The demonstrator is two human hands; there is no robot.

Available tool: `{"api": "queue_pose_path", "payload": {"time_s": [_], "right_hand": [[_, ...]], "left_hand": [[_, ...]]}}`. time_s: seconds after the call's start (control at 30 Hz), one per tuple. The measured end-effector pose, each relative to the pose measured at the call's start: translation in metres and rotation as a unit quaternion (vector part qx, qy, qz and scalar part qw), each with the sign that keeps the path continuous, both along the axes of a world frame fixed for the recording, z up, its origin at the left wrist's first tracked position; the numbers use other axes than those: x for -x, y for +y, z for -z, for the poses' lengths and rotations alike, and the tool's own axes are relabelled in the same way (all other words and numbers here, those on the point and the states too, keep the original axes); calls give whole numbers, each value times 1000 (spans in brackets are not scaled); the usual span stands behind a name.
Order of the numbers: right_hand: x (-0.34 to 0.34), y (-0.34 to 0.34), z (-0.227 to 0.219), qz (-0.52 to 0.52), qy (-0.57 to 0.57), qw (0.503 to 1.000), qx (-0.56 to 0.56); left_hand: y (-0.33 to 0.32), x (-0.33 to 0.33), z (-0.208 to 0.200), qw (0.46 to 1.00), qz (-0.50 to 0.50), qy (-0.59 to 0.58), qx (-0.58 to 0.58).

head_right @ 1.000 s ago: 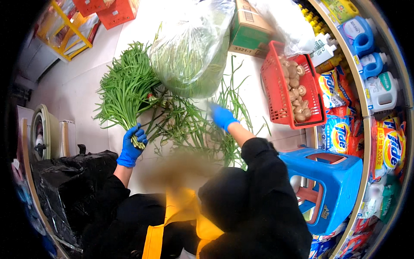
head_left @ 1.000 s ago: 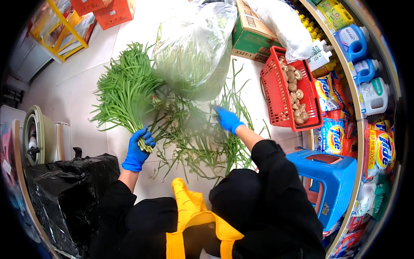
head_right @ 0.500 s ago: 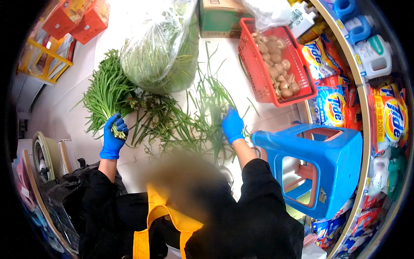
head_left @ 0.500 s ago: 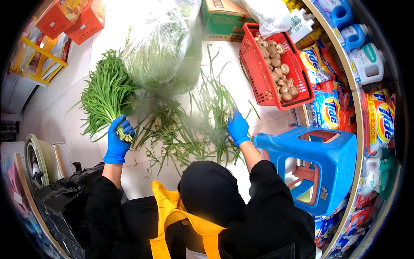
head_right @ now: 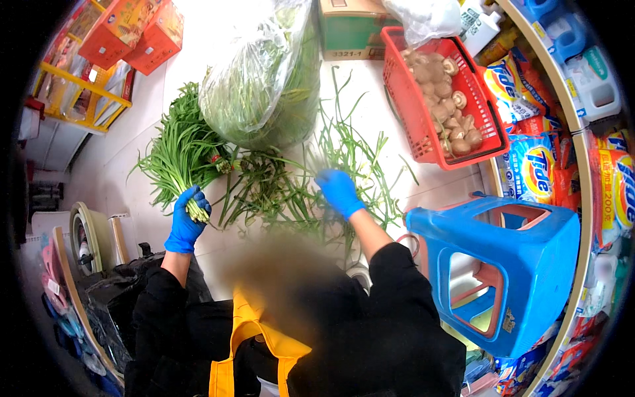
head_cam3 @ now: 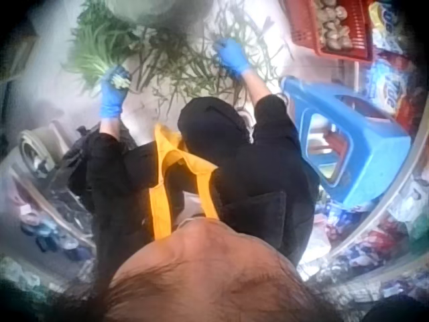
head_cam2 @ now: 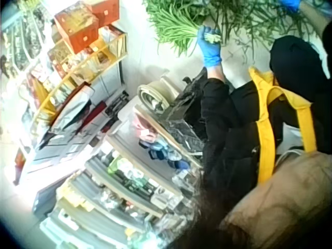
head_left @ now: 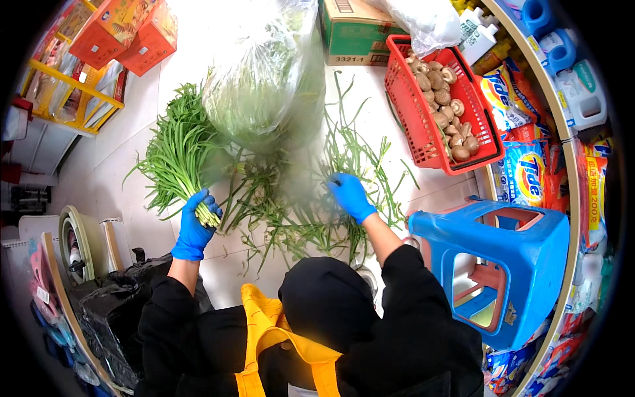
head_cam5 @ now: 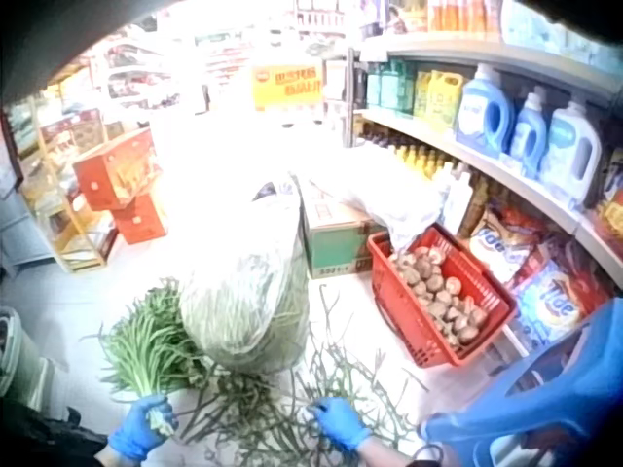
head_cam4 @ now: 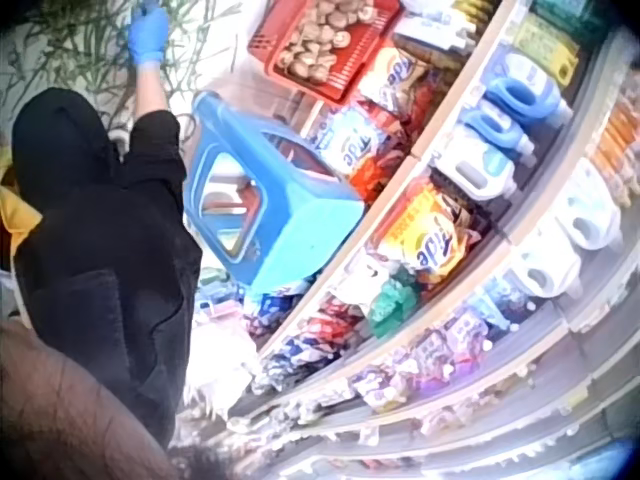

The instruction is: The person sits on a low stool and gathers loose green leafy vegetables, aligns them into a bundle, and secures the bundle with a red rubber band. The person then carries the finished bundle to a produce display and places it among other vegetables.

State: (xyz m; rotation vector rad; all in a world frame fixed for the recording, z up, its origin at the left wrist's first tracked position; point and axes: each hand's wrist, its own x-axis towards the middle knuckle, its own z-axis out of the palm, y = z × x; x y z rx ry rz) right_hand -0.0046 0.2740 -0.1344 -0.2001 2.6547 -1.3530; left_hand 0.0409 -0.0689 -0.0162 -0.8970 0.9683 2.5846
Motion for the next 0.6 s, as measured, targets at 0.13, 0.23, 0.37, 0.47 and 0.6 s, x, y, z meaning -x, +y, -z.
{"api": "queue_pose_path", "payload": {"time_s": [0.13, 0.23, 0.37, 0.47, 0.6], "right_hand": [[3, 30, -71, 4, -150, 966, 208], [3, 28, -104, 40, -133, 950, 279], [9, 5, -129, 40, -144, 924, 353], [11, -15, -146, 31, -113, 922, 370], [10, -32, -149, 1, -115, 920, 374]], "left_hand": [[29, 7, 1, 999, 23, 8, 25], [63, 21, -7, 996, 82, 17, -24], [101, 29, -10, 998, 51, -11, -43], [114, 30, -24, 994, 93, 56, 17], [119, 24, -43, 984, 111, 122, 62]]}}
